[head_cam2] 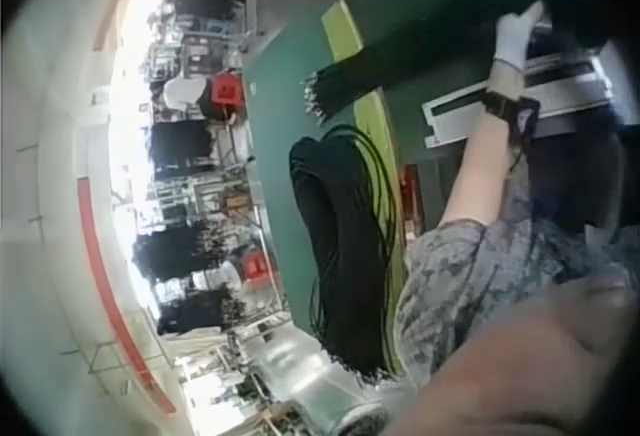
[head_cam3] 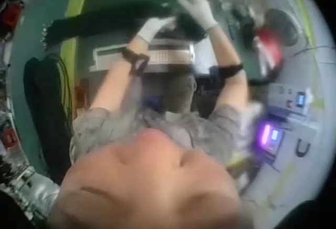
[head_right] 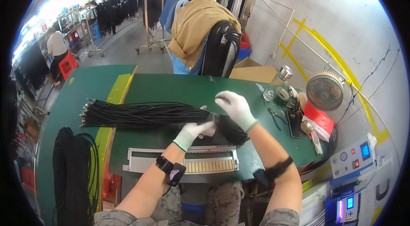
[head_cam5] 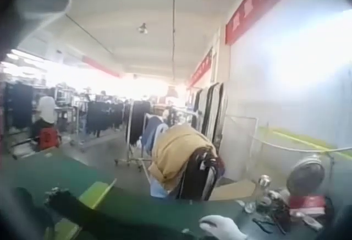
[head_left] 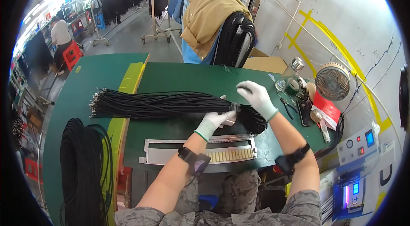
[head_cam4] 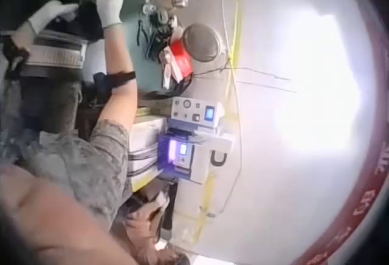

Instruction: Assembling electronic cables by manually inserting wires into a connector block at a production workbench.

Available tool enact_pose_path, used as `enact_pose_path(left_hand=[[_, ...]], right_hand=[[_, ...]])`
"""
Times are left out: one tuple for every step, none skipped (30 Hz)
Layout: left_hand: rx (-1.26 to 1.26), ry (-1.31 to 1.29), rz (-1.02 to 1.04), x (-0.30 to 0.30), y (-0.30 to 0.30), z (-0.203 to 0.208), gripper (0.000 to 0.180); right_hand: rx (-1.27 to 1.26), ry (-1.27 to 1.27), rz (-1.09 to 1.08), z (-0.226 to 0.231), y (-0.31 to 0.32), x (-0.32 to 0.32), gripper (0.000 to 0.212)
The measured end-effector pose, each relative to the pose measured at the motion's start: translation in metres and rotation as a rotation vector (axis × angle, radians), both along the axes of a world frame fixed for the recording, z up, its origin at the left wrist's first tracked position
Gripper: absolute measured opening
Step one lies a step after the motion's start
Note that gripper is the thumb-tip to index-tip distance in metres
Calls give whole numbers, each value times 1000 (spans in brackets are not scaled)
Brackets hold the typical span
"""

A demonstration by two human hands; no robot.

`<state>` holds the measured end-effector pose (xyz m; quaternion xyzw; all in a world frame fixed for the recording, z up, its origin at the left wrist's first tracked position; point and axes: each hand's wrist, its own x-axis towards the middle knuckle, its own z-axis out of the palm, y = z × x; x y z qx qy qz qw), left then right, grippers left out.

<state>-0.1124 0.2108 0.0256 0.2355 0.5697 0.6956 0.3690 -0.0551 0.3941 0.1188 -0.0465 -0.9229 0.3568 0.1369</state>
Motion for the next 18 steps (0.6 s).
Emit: enact_pose_path(left_hand=[[-43,18,-8,1,1,3,82],[-91,35,-13,3,1,3,79],[-86,26,-12,4,3,-1,79],[-42,-83,17,2,2,-8,75],[9,-195,30,1,5,-16,72],[58,-305,45,1,8,-22,71],[60,-306,34,3,11,-24,71],[145,-343,42,4,13,-25,73],[230,-378,51,6,15,-25,76],[313,-411,68,7,14,-20,79],[312,-409,68,7,14,-16,79],[322,-443,75,9,13,-12,79],[332,-477,83,10,11,-6,79],[342,-511,91,10,10,-2,79],[341,-512,93,11,10,-3,79],[359,-575,95,11,10,-4,76],[375,-635,98,9,10,-6,73],[394,-694,91,8,12,-7,71]], right_hand=[[44,59,50,2,-8,19,33],[83,117,104,2,-17,35,39],[87,108,106,1,-26,49,39],[348,183,206,0,-40,59,46],[617,251,292,-3,-48,66,54],[619,247,290,-11,-52,68,54],[667,262,258,-23,-53,68,56],[715,279,225,-32,-53,67,59],[762,297,194,-37,-52,67,62],[761,299,193,-36,-51,67,62],[680,350,157,-32,-50,66,59],[599,401,122,-27,-49,64,55],[516,450,88,-24,-48,61,52],[514,451,89,-23,-46,54,52],[498,489,29,-20,-42,47,48],[480,527,-30,-18,-38,38,45],[460,566,-90,-18,-34,25,41],[462,569,-97,-19,-27,11,41]])
